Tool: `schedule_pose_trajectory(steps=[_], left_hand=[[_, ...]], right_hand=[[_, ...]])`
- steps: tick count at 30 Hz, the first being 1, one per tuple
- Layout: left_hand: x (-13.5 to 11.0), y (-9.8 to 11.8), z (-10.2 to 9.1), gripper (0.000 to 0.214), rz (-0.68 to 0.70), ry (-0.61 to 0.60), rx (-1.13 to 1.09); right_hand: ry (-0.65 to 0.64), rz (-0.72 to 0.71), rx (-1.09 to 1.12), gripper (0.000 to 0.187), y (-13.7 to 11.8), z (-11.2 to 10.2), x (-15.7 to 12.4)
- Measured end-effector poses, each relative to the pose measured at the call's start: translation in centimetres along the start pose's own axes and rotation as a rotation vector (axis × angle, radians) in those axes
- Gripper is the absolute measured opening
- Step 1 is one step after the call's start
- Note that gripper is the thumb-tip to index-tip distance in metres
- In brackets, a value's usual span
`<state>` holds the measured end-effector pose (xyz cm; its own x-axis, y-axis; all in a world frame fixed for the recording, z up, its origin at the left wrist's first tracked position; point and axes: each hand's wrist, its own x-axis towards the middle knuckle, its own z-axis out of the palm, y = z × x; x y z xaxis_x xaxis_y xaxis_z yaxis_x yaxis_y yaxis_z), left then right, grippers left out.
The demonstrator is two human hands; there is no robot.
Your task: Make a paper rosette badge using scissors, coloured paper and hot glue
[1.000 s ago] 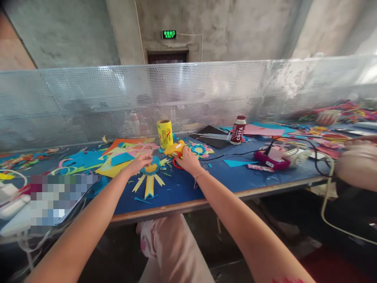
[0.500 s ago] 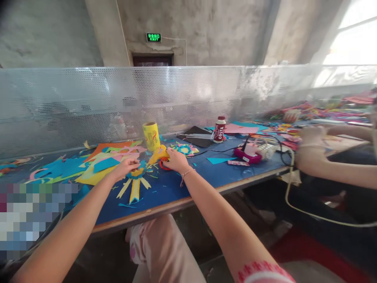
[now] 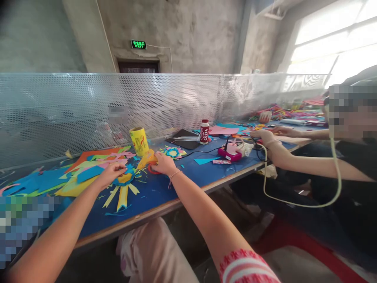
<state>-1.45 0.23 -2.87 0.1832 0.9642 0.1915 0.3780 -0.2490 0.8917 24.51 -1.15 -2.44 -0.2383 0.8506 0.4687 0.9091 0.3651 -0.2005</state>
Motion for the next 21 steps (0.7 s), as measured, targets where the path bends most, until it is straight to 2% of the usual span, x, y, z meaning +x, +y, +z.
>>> schedule_pose_trajectory(steps=[6,10,15,21], left_hand=[[-0.1,-0.5,0.3,0.045,-0.037,-0.033,-0.204],[-0.1,-0.5,0.3,0.043,-0.061,-0.054,-0.307],[-0.4,0.3,0.5,0.036,-0.139,-0.04,-0.363],[-0.8,0.9,0.5,0.03,-0.169,-0.06,-0.376]], right_hand=[[-0.01,0.052,0.005,0.057,-0.1,0.4,0.3],[0.017,0.044,-0.002,0.052,-0.1,0.9,0.5],[0.062,0.034,-0.002,0.049,0.0,1.3,0.7],[0.082,0.016,-0.035,0.046,-0.1,1.2,0.6]])
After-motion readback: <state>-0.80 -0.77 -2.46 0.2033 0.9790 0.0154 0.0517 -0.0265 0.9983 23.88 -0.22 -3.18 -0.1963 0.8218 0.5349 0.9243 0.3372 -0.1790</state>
